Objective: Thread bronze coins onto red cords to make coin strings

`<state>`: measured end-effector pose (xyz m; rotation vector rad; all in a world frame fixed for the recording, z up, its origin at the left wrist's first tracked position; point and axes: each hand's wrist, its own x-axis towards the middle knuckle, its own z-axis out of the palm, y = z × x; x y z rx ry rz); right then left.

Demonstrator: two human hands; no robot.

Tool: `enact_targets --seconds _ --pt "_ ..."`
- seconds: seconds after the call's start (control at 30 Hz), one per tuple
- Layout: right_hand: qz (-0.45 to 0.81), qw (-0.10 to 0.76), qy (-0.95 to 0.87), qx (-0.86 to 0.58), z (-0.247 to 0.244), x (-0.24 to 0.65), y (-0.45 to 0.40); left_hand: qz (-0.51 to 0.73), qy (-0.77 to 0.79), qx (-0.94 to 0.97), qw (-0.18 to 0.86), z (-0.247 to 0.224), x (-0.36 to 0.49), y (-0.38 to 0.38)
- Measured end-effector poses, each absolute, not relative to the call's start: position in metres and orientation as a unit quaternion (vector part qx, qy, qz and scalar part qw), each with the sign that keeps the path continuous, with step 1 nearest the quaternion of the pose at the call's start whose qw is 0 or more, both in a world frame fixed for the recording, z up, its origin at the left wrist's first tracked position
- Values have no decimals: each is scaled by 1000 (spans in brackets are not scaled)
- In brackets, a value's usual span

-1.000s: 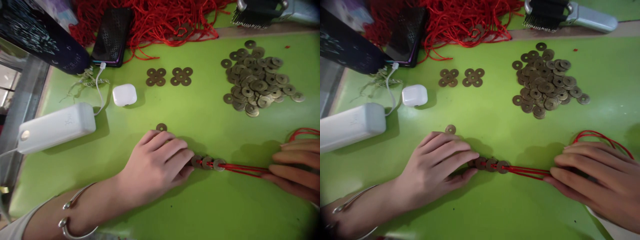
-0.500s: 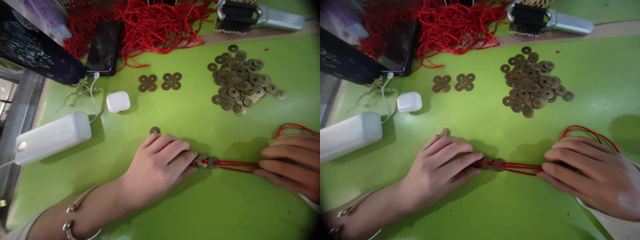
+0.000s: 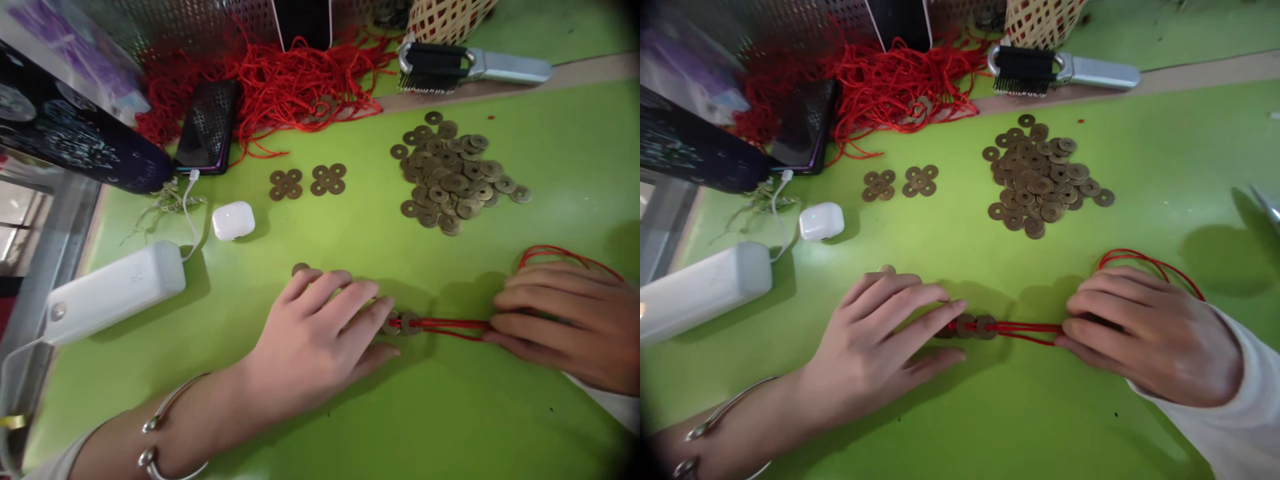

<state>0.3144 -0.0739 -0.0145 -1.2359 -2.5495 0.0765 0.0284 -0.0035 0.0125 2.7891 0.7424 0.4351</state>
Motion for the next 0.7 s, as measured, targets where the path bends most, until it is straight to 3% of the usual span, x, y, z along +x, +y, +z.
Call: enact_targets --seconds 0.2,0.7 --pt "38 144 -924 -353 -11 316 -66 137 232 956 113 11 44 -4" --pt "68 166 -900 -398 -14 311 -70 128 225 958 125 8 56 -5"
